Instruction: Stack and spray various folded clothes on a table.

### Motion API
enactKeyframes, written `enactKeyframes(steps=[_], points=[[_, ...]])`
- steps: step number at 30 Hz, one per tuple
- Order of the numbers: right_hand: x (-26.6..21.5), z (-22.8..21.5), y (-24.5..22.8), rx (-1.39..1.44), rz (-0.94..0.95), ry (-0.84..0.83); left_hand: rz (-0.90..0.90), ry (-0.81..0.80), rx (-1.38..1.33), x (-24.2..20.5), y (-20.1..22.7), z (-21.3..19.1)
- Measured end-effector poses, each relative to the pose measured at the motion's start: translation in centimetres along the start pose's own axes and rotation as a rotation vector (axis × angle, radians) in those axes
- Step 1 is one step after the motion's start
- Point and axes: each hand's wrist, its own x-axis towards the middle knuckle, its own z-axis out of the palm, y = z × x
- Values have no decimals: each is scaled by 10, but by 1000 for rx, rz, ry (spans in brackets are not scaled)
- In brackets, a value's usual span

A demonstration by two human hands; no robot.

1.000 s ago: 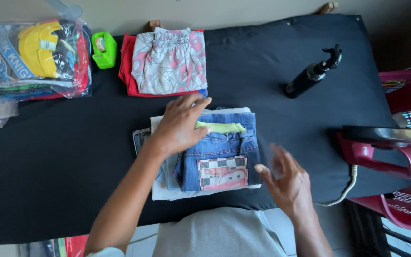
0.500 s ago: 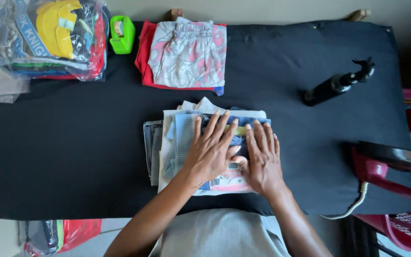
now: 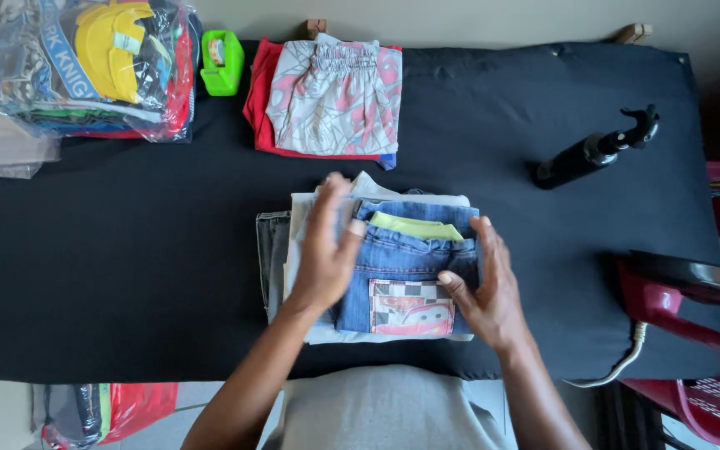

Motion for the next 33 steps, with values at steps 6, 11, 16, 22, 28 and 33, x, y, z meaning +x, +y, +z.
enactKeyframes(steps=[6, 11, 16, 22, 28, 33], points=[[20, -15, -29, -383, -109, -90, -176, 33, 164, -7, 26, -36], [58, -3, -31, -498, -255, -310, -131, -90, 321, -23, 37, -26], [89, 1, -48, -595, -111, -494, -155, -107, 274, -38, 24, -33], [97, 2, -58, -608, 4, -723, -311, 91, 39, -55, 1, -54], [83, -25, -104, -607, -23, -697, -482, 159, -360, -79, -23, -68], [79, -69, -168, -539, -525, -420, -486, -389, -726, -91, -20, -89]])
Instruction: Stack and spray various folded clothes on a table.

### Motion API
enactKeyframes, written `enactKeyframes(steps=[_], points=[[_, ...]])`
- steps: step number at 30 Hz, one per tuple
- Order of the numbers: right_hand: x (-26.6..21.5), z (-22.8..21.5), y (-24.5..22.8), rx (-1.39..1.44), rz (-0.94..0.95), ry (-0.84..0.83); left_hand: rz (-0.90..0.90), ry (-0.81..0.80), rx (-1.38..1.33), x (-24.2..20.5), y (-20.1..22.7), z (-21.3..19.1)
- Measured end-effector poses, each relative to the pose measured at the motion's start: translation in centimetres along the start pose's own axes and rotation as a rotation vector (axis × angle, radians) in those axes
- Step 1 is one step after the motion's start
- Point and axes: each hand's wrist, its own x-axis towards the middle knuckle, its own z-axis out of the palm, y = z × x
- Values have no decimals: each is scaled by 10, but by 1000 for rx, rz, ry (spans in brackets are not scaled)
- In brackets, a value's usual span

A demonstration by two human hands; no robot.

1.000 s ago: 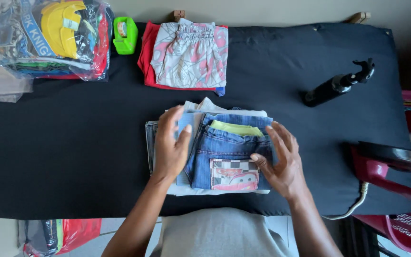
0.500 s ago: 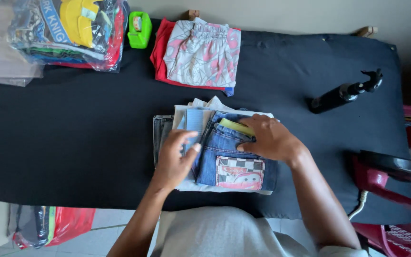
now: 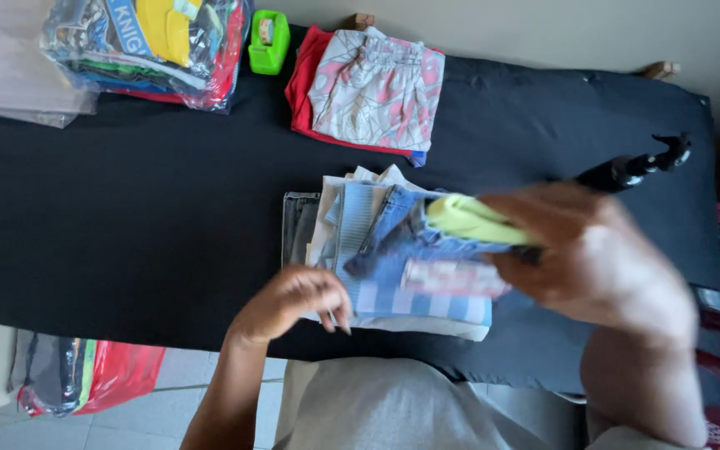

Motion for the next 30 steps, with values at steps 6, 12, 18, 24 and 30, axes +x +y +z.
enactKeyframes(steps=[6, 12, 18, 24, 30], points=[[23, -46, -50, -264, -283, 249, -271, -459, -380, 56, 12, 85], [-6, -32, -48, -5, -329, 427, -110, -360, -584, 120, -59, 79], [-54, 58, 42, 1107, 340, 425, 41, -322, -852, 108, -37, 48], [-115, 180, 145, 1348, 464, 432, 193, -258, -1100, 91, -5, 18], [-122, 171, 135, 452, 248, 515, 37, -2, -763, 102, 73, 9]])
